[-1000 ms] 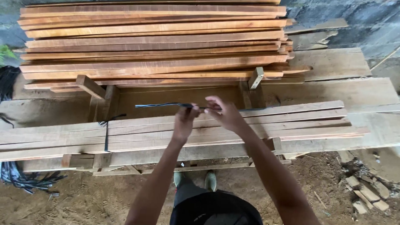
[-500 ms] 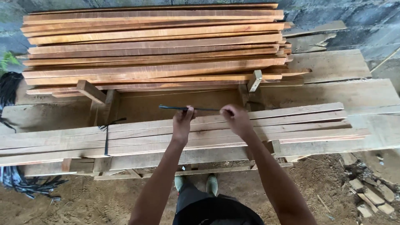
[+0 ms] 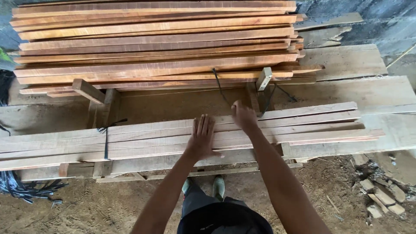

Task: Tying together groups of thin wooden planks using black rubber straps on a workbench.

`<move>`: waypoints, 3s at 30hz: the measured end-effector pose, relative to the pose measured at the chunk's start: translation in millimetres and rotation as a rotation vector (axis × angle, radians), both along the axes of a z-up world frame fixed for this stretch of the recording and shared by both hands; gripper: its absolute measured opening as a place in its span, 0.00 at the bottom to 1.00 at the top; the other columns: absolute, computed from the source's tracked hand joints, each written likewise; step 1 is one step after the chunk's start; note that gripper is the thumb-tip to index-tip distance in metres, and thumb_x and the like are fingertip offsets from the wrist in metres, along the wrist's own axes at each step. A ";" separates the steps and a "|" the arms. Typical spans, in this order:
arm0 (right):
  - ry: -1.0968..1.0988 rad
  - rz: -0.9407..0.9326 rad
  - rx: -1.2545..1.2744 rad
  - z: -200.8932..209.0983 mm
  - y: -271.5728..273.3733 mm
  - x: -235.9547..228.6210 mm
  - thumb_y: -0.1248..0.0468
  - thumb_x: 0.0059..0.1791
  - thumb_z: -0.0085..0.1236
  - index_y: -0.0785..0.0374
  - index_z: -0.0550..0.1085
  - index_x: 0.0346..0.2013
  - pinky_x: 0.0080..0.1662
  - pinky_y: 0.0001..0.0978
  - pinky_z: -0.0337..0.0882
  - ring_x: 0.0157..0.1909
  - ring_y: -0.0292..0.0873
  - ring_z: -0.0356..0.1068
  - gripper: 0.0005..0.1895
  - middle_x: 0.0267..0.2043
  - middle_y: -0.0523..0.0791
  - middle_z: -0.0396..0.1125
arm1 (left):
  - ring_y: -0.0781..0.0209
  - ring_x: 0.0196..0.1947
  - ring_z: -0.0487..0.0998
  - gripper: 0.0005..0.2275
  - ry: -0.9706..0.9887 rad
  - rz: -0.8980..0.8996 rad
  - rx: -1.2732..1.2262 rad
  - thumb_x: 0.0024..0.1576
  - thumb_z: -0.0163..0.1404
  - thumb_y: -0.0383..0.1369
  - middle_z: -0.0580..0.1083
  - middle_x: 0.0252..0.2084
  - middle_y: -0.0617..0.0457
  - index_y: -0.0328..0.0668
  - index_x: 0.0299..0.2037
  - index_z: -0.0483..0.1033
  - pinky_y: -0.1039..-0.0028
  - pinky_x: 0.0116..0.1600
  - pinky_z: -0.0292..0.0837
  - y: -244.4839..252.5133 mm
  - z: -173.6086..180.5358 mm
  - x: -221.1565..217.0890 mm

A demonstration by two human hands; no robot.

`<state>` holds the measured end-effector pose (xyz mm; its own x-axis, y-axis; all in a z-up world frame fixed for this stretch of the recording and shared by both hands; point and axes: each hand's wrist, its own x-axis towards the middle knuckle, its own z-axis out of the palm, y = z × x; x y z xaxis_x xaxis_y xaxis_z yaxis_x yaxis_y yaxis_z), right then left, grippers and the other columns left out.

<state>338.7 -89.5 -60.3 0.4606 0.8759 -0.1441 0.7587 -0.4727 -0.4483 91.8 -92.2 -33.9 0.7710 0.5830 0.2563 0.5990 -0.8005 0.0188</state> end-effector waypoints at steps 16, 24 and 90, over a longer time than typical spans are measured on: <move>-0.180 0.083 -0.037 -40.5 24.0 12.9 0.51 0.53 0.41 0.54 0.74 0.44 0.47 0.57 0.76 0.43 0.61 0.79 0.16 0.35 0.53 0.77 | 0.31 0.75 0.53 0.60 0.033 -0.082 0.062 0.27 0.66 0.64 0.56 0.74 0.34 0.37 0.70 0.59 0.40 0.74 0.49 3.7 -26.8 -4.2; 0.071 0.078 -0.136 -42.6 34.9 36.7 0.51 0.49 0.51 0.49 0.80 0.46 0.53 0.55 0.73 0.52 0.60 0.76 0.16 0.44 0.49 0.78 | 0.36 0.70 0.63 0.49 -0.069 -0.226 0.107 0.33 0.66 0.60 0.65 0.68 0.41 0.38 0.64 0.68 0.40 0.73 0.52 -4.6 -20.8 -6.8; -0.893 0.190 0.479 4.2 -89.8 -44.9 0.61 0.41 0.61 0.62 0.79 0.47 0.25 0.38 0.76 0.28 0.42 0.78 0.20 0.28 0.43 0.73 | 0.52 0.38 0.85 0.11 -0.843 0.313 -1.016 0.62 0.44 0.25 0.83 0.38 0.47 0.47 0.51 0.75 0.67 0.44 0.81 -143.9 -140.5 25.8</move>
